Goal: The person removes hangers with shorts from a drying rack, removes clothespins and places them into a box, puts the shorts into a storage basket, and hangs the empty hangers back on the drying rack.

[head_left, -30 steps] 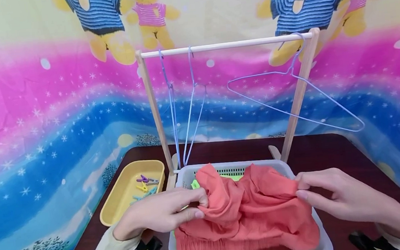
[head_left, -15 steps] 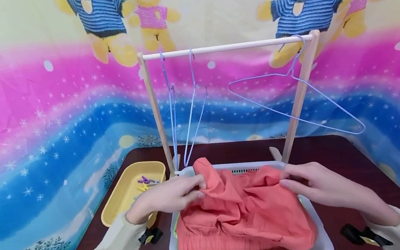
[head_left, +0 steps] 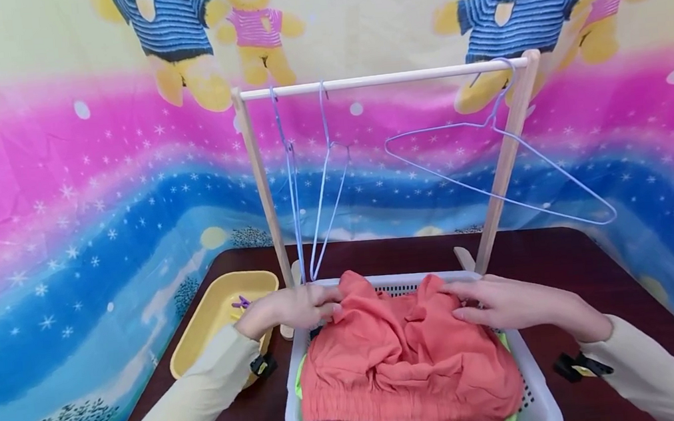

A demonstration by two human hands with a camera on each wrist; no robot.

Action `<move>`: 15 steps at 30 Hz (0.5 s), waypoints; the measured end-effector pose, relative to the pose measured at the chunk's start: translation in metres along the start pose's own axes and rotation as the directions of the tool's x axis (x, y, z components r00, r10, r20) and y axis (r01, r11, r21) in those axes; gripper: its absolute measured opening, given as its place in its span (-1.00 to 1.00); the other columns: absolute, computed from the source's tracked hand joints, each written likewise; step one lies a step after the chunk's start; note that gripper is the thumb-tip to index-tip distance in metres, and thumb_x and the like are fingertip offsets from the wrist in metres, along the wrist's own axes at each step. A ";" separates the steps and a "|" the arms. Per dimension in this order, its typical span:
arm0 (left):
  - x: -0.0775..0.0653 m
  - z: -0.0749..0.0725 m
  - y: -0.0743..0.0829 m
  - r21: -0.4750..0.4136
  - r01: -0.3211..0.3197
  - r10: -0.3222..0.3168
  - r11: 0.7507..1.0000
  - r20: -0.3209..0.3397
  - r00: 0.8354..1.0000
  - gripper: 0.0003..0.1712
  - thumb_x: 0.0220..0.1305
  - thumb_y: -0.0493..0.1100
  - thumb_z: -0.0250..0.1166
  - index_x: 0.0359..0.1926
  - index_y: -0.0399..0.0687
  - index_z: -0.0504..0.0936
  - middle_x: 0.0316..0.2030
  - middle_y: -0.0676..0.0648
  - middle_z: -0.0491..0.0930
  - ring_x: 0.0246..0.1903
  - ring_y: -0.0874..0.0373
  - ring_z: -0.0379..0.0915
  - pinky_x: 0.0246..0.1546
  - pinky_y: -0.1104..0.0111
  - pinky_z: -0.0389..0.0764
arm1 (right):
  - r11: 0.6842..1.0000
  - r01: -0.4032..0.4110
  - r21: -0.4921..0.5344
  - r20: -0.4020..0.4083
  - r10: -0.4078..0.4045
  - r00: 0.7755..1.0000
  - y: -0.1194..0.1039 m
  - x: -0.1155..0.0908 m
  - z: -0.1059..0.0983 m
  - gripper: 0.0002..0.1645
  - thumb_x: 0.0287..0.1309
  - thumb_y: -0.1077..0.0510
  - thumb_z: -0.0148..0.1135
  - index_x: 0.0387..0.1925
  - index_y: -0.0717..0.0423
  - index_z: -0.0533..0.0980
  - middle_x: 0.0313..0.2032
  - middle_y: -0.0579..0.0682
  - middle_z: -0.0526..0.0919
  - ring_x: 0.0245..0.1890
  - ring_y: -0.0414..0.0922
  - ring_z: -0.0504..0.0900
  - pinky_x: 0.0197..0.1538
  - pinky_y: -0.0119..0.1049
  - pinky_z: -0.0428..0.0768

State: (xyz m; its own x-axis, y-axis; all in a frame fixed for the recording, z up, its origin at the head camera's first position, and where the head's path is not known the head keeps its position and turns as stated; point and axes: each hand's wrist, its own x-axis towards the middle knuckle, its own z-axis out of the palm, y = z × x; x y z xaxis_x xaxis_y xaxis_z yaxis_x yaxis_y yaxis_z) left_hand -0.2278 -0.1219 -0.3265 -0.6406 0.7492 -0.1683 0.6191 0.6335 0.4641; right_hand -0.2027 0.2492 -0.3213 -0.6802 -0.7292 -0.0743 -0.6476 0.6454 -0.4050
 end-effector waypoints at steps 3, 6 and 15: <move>-0.001 -0.001 -0.008 -0.014 0.068 -0.069 0.998 -0.018 0.997 -0.79 0.51 -0.11 0.04 -0.12 -0.08 0.57 -0.37 -0.03 0.60 -0.43 0.31 0.43 -0.30 0.45 0.47 | 1.000 -0.023 0.009 0.019 0.022 1.000 0.007 0.005 0.001 -0.40 0.42 -0.15 0.04 0.32 0.09 0.37 -0.15 -0.18 0.58 -0.20 -0.34 0.54 -0.14 -0.35 0.59; -0.004 -0.002 -0.012 -0.078 0.108 -0.111 0.991 -0.032 0.993 -0.78 0.50 -0.10 0.05 -0.04 -0.06 0.57 -0.34 0.00 0.69 -0.37 0.27 0.58 -0.24 0.47 0.55 | 0.999 -0.044 0.015 0.033 0.043 0.999 0.014 0.006 0.001 -0.38 0.41 -0.16 0.04 0.33 0.10 0.37 -0.16 -0.19 0.59 -0.18 -0.34 0.55 -0.10 -0.33 0.59; -0.026 -0.012 -0.013 -0.297 0.120 -0.109 0.947 0.055 0.993 -0.75 0.48 -0.13 0.10 -0.13 -0.15 0.67 -0.34 -0.06 0.74 -0.32 0.13 0.70 -0.22 0.26 0.70 | 0.998 -0.060 -0.007 -0.077 0.059 0.995 0.024 -0.003 -0.015 -0.37 0.41 -0.06 0.09 0.36 0.19 0.32 -0.11 -0.04 0.71 -0.16 -0.15 0.70 -0.18 -0.37 0.63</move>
State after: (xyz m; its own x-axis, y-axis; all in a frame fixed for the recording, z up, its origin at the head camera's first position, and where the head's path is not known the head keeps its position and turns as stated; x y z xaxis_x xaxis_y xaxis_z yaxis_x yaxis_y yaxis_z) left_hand -0.2245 -0.1517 -0.3178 -0.6782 0.6853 -0.2654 0.3744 0.6329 0.6777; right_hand -0.2213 0.2702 -0.3176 -0.7419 -0.6699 -0.0280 -0.6079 0.6897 -0.3933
